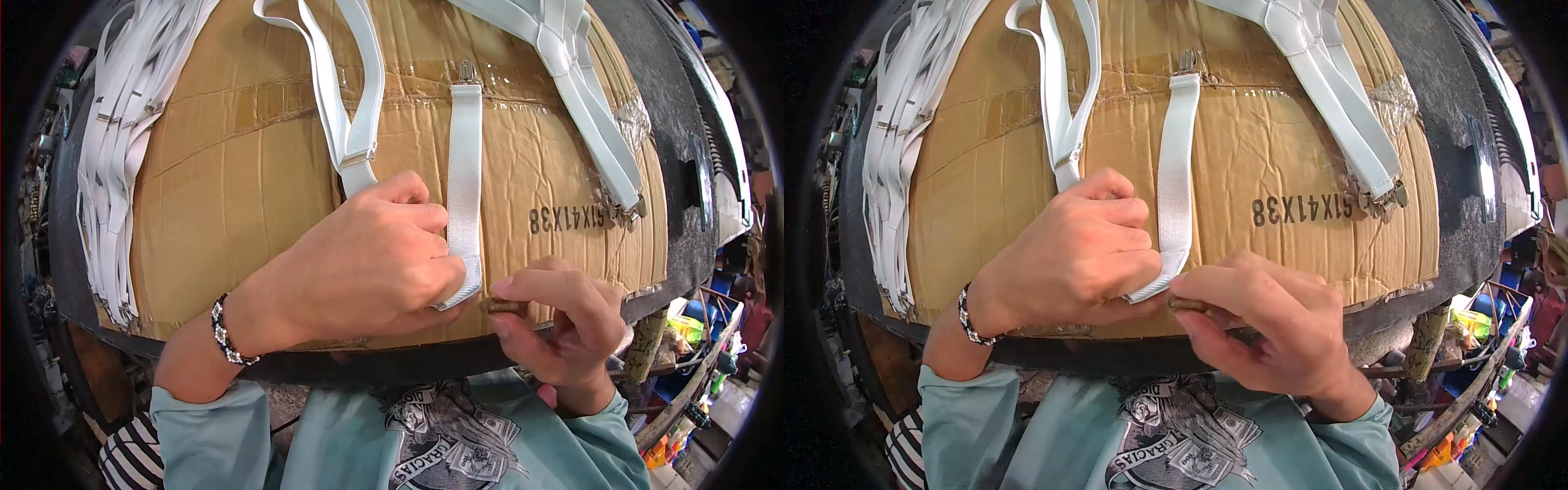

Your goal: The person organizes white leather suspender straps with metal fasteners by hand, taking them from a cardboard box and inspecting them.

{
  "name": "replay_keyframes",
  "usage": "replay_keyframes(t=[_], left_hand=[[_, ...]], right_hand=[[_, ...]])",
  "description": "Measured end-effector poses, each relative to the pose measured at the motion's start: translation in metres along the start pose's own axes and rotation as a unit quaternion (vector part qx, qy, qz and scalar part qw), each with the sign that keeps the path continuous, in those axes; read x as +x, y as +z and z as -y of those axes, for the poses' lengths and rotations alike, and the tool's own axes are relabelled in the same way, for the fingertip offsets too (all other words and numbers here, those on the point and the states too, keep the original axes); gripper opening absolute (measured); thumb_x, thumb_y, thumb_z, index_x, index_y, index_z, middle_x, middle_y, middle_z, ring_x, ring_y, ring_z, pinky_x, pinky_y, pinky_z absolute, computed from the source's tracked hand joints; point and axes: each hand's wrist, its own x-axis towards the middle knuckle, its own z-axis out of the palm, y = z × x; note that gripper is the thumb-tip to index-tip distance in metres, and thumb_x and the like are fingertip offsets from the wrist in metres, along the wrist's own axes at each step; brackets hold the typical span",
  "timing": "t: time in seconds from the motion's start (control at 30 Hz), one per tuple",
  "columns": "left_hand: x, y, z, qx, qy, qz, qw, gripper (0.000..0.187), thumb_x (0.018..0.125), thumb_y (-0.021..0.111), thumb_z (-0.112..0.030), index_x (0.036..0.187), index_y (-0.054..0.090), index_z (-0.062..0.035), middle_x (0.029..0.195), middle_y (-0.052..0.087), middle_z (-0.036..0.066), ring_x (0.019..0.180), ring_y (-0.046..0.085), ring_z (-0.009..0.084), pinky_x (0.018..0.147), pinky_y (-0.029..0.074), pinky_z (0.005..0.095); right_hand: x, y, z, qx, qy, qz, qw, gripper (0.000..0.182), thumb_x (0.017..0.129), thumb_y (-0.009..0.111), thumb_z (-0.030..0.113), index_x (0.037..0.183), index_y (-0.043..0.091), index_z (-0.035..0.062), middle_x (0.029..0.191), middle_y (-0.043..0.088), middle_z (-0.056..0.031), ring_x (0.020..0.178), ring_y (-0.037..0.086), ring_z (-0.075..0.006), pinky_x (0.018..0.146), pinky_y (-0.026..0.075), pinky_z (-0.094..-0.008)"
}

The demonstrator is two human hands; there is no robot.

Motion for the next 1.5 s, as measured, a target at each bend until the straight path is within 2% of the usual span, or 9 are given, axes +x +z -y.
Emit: replay_keyframes(t=[0.2, 0.47, 0.6, 0.7, 0.83, 1.13, 1.23, 1.4, 1.5], left_hand=[[-0.002, 0.002, 0.002, -0.005, 0.006, 0.018, 1.000, 0.026, 0.066, 0.079, -0.021, 0.071, 0.056, -0.0100, 0.066, 0.050, 0.000, 0.071, 0.054, 0.0219, 0.081, 0.047, 0.0373], [0.003, 0.001, 0.004, -0.026, 0.010, 0.006, 1.000, 0.023, 0.071, 0.074, -0.022, 0.062, 0.056, -0.0105, 0.060, 0.052, 0.003, 0.067, 0.057, 0.0214, 0.077, 0.047, 0.0351], [0.001, 0.002, 0.003, -0.018, 0.005, 0.017, 1.000, 0.030, 0.070, 0.080, -0.021, 0.067, 0.052, -0.0106, 0.064, 0.047, 0.002, 0.067, 0.054, 0.0223, 0.076, 0.045, 0.0373], [0.003, -0.001, 0.003, -0.051, -0.005, 0.023, 0.998, 0.029, 0.070, 0.079, -0.021, 0.067, 0.052, -0.0108, 0.064, 0.047, 0.002, 0.068, 0.055, 0.0223, 0.076, 0.046, 0.0372], [0.003, -0.005, 0.004, -0.060, -0.006, 0.031, 0.998, 0.028, 0.070, 0.079, -0.020, 0.067, 0.053, -0.0108, 0.064, 0.048, 0.003, 0.068, 0.055, 0.0222, 0.076, 0.046, 0.0368], [0.002, 0.002, 0.005, -0.036, 0.009, 0.012, 0.999, 0.028, 0.068, 0.080, -0.018, 0.067, 0.053, -0.0108, 0.063, 0.048, 0.002, 0.068, 0.056, 0.0229, 0.076, 0.046, 0.0370], [0.004, -0.002, 0.004, -0.050, 0.004, 0.022, 0.998, 0.028, 0.067, 0.080, -0.018, 0.067, 0.053, -0.0108, 0.063, 0.049, 0.003, 0.068, 0.056, 0.0229, 0.076, 0.047, 0.0371], [0.003, 0.002, 0.004, -0.049, -0.006, 0.018, 0.999, 0.031, 0.066, 0.082, -0.019, 0.067, 0.052, -0.0107, 0.064, 0.048, 0.002, 0.068, 0.056, 0.0231, 0.075, 0.046, 0.0372], [0.003, 0.002, 0.008, -0.039, 0.014, 0.015, 0.999, 0.031, 0.066, 0.082, -0.019, 0.067, 0.052, -0.0106, 0.064, 0.049, 0.002, 0.068, 0.056, 0.0232, 0.076, 0.046, 0.0373]], right_hand=[[0.009, 0.012, 0.003, -0.028, -0.052, 0.017, 0.998, 0.027, 0.074, 0.078, -0.007, 0.099, 0.069, 0.0000, 0.079, 0.064, -0.0096, 0.063, 0.065, -0.0228, 0.055, 0.052, -0.0330], [0.011, -0.001, -0.001, -0.154, -0.081, 0.075, 0.982, 0.021, 0.074, 0.075, -0.005, 0.092, 0.065, -0.0007, 0.074, 0.056, -0.0085, 0.059, 0.060, -0.0232, 0.051, 0.049, -0.0358], [0.011, -0.005, 0.006, -0.115, -0.056, 0.047, 0.991, 0.020, 0.073, 0.072, -0.008, 0.091, 0.065, -0.0024, 0.072, 0.056, -0.0085, 0.056, 0.059, -0.0230, 0.049, 0.049, -0.0359], [0.018, 0.014, 0.002, -0.035, -0.121, 0.011, 0.992, 0.025, 0.071, 0.075, -0.006, 0.094, 0.066, -0.0045, 0.074, 0.056, -0.0087, 0.057, 0.059, -0.0220, 0.050, 0.049, -0.0353], [0.020, 0.003, -0.003, -0.097, -0.126, 0.095, 0.983, 0.033, 0.068, 0.079, 0.000, 0.097, 0.066, -0.0059, 0.079, 0.057, -0.0090, 0.061, 0.059, -0.0216, 0.052, 0.049, -0.0343], [0.021, -0.007, 0.001, -0.180, -0.089, 0.049, 0.978, 0.028, 0.067, 0.077, -0.005, 0.093, 0.066, -0.0025, 0.073, 0.057, -0.0079, 0.058, 0.061, -0.0225, 0.051, 0.050, -0.0342], [0.023, -0.001, 0.006, -0.106, -0.110, 0.048, 0.987, 0.028, 0.067, 0.077, -0.005, 0.093, 0.066, -0.0030, 0.074, 0.056, -0.0079, 0.057, 0.061, -0.0229, 0.051, 0.051, -0.0343], [0.026, -0.006, 0.003, -0.117, -0.097, 0.124, 0.981, 0.030, 0.068, 0.076, -0.005, 0.096, 0.065, -0.0031, 0.075, 0.054, -0.0076, 0.063, 0.062, -0.0243, 0.054, 0.051, -0.0369], [0.026, -0.016, -0.007, -0.173, -0.102, 0.106, 0.974, 0.027, 0.069, 0.076, -0.005, 0.093, 0.064, -0.0007, 0.074, 0.055, -0.0081, 0.061, 0.061, -0.0251, 0.052, 0.050, -0.0370]])
